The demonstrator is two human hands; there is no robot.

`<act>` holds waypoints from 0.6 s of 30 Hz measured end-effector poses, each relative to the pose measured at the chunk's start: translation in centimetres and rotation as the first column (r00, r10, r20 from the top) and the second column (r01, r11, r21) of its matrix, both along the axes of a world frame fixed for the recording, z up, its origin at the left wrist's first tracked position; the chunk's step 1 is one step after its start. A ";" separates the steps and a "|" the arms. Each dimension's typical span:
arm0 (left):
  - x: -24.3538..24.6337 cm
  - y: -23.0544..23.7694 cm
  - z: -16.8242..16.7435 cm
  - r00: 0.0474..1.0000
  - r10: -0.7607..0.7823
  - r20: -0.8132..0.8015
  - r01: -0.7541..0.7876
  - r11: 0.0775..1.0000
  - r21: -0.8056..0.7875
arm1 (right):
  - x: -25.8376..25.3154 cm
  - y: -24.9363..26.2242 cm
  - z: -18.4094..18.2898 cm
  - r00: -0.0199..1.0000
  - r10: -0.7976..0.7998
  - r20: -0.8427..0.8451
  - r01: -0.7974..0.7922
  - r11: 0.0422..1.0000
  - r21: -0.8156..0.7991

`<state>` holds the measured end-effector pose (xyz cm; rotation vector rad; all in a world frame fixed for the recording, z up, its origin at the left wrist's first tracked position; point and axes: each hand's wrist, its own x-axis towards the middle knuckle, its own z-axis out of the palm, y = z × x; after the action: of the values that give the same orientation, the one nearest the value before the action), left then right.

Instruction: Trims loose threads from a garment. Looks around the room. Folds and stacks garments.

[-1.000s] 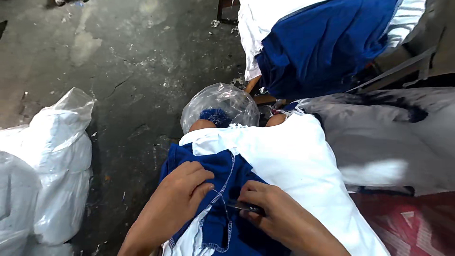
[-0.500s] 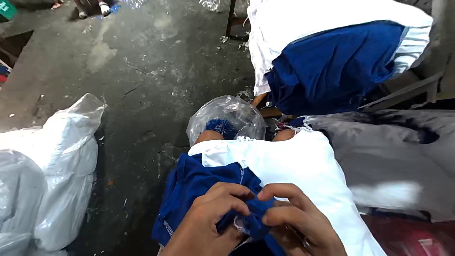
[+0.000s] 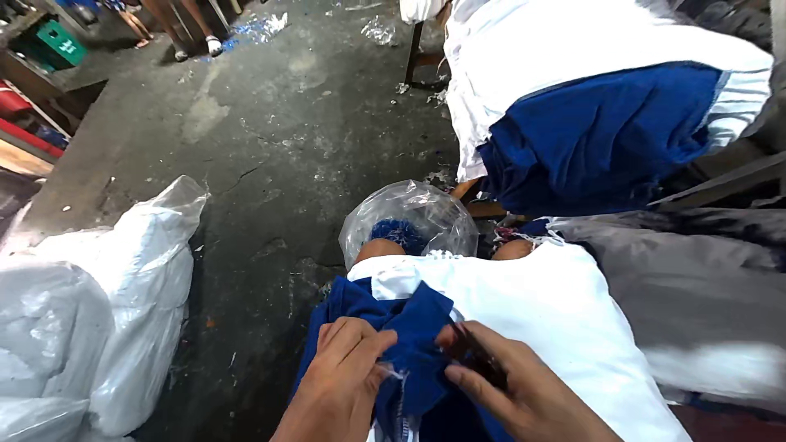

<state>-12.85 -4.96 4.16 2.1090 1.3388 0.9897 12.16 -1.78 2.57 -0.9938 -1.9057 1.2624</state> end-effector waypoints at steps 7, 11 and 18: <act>-0.2 1.3 -5.4 0.993 0.042 -0.111 -0.060 0.985 -0.160 | -1.5 0.3 -4.9 0.929 -0.164 0.332 0.158 0.986 0.046; -0.3 0.3 -3.1 0.985 0.118 -0.128 -0.131 0.987 -0.094 | -1.1 -0.3 -3.8 0.930 -0.348 0.116 0.308 0.913 0.269; 1.3 1.6 -4.3 0.995 -0.038 -0.094 0.022 0.987 -0.159 | -2.3 -0.6 -3.9 0.996 -0.013 -0.089 -0.004 0.982 -0.190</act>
<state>-11.58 -3.37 -0.11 2.0733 1.3794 0.7512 9.89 -2.37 -1.36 -1.0175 -1.7378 1.4835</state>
